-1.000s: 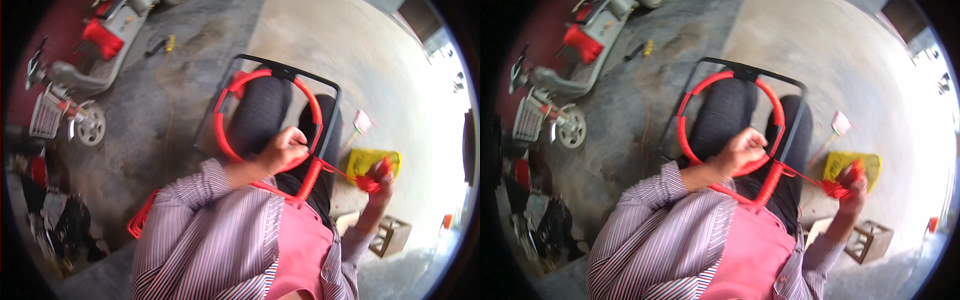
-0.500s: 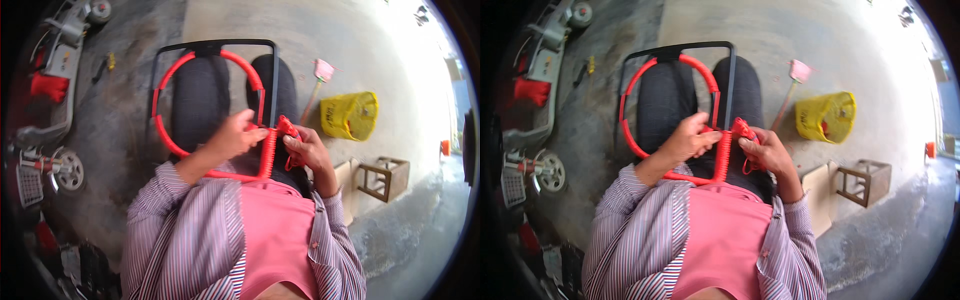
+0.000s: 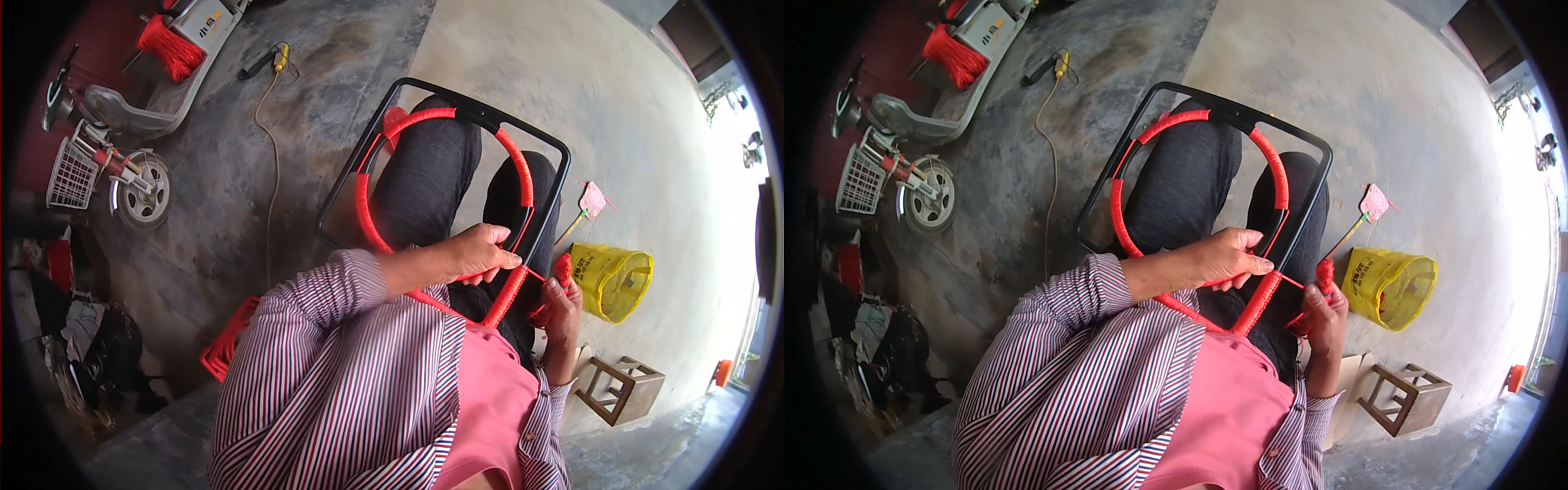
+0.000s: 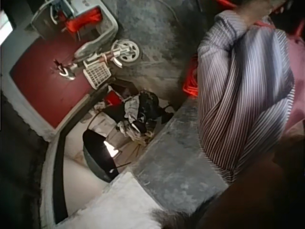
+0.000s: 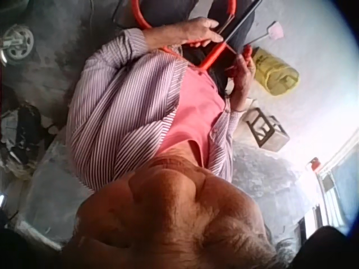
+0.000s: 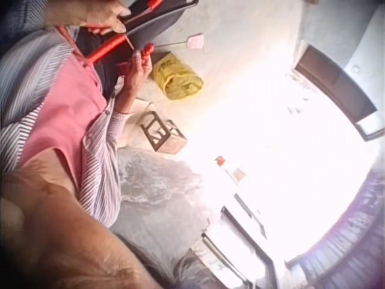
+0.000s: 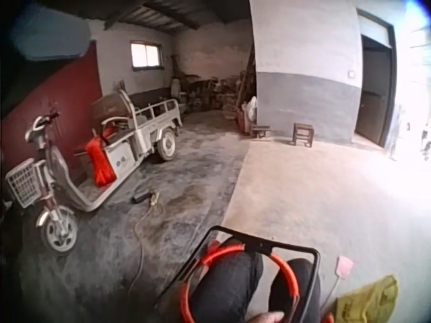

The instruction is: The recorder is wrapping red cord around the seat frame of a furniture item, likely a chair or stool.

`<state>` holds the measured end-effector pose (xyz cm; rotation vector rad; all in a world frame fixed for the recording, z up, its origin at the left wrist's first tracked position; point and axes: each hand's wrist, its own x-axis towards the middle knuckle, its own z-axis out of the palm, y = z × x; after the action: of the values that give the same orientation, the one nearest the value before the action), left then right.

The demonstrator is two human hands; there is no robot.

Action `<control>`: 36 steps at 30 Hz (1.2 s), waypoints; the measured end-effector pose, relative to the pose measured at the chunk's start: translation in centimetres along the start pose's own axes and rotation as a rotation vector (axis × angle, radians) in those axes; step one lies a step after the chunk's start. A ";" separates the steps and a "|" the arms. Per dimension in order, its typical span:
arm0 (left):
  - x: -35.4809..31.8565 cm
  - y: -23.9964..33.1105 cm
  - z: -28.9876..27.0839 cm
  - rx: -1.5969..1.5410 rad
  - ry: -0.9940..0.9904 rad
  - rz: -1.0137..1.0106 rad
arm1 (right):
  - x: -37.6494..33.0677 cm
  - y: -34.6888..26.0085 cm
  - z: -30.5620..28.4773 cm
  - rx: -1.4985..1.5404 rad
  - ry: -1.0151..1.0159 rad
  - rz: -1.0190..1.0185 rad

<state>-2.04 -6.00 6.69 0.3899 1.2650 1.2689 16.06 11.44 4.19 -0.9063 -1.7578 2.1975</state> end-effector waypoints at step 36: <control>-1.0 -1.3 -0.2 0.620 0.187 0.913 | 0.7 -1.7 4.5 -0.035 -0.430 0.134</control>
<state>-1.36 -7.34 6.03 1.4421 1.7139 1.6470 12.56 8.60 6.08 -0.6033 -1.9657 2.6100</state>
